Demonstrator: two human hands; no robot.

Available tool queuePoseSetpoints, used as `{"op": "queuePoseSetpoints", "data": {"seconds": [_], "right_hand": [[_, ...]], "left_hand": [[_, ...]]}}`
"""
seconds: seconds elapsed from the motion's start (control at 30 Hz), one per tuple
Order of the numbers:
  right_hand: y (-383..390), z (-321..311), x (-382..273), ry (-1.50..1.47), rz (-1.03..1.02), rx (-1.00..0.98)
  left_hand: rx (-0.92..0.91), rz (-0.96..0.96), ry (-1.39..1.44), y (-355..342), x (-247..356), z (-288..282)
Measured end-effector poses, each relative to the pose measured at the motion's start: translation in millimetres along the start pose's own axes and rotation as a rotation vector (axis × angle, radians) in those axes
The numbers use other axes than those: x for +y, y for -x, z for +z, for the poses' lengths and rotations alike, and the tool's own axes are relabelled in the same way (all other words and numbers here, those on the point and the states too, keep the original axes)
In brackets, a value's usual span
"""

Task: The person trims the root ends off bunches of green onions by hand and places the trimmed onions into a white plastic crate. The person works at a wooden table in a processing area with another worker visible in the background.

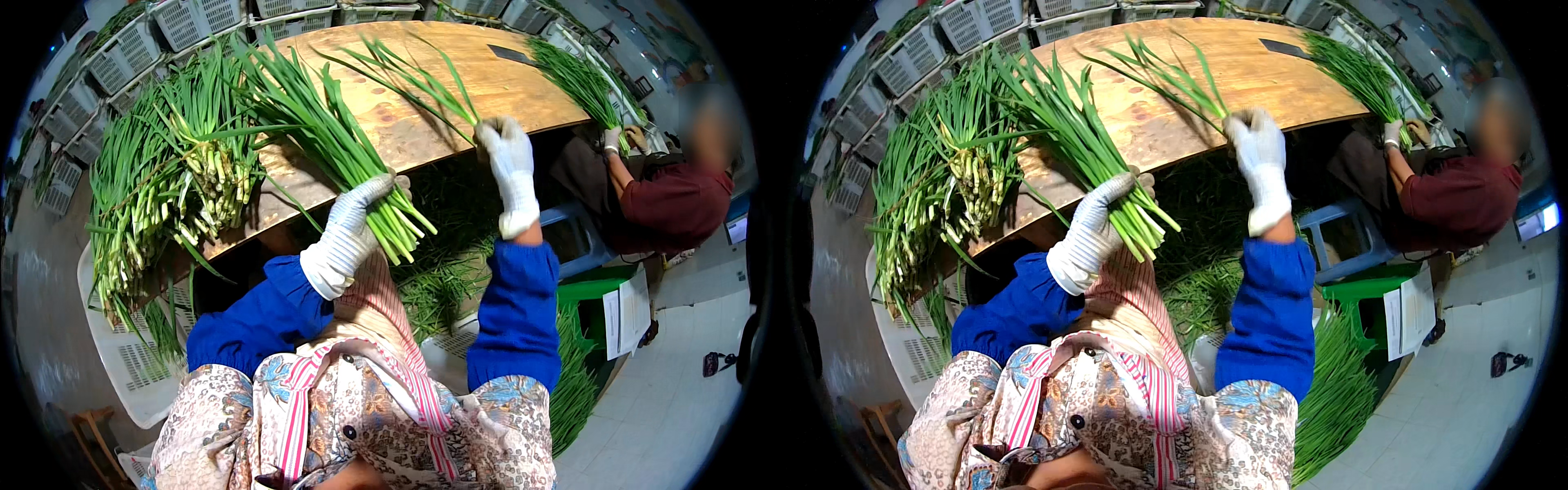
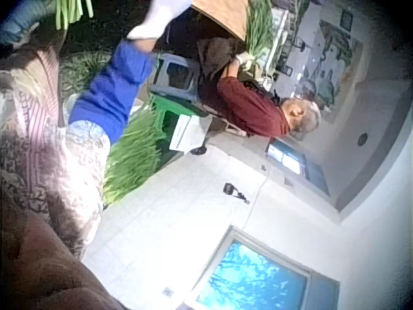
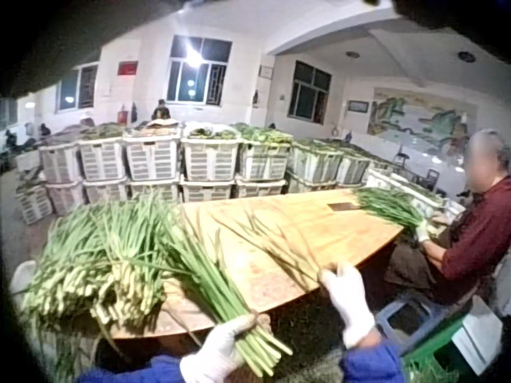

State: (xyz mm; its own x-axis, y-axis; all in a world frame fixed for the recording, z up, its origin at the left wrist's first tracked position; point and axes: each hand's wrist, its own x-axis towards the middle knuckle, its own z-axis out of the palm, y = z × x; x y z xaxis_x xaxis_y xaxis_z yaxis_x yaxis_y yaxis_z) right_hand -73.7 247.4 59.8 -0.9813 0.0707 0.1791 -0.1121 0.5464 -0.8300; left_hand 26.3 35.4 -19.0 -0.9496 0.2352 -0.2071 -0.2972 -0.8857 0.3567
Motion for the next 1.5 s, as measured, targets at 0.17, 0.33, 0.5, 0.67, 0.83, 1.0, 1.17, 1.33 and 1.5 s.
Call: {"op": "queuePoseSetpoints", "data": {"seconds": [0.17, 0.33, 0.5, 0.67, 0.83, 1.0, 1.17, 1.33, 1.5], "right_hand": [[116, 21, 7, -0.442, 0.119, -0.294], [129, 22, 24, -0.507, 0.259, -0.318], [143, 41, 26, -0.453, 0.043, -0.223], [154, 59, 34, -0.537, 0.08, 0.051], [153, 48, 60, -0.993, 0.214, 0.276], [117, -14, 109, 0.688, -0.073, 0.139], [15, 13, 25, 0.674, -0.421, 0.227], [-10, 43, 13, 0.894, -0.29, -0.007], [78, 14, 70, 0.837, -0.279, -0.109]], "left_hand": [[0.026, 0.002, -0.031, -4, -19, 5], [0.02, -0.079, -0.072, -2, -40, -12], [-0.038, -0.113, -0.017, -4, -41, -14], [-0.095, -0.128, 0.024, -2, -39, 0], [-0.189, 0.01, -0.082, 3, -19, 16], [-0.342, 0.033, 0.071, -1, 9, 16], [-0.375, 0.01, 0.104, 0, 12, 22], [-0.352, 0.036, -0.038, -1, 18, 29], [-0.248, 0.026, -0.295, -5, 26, 36]]}}
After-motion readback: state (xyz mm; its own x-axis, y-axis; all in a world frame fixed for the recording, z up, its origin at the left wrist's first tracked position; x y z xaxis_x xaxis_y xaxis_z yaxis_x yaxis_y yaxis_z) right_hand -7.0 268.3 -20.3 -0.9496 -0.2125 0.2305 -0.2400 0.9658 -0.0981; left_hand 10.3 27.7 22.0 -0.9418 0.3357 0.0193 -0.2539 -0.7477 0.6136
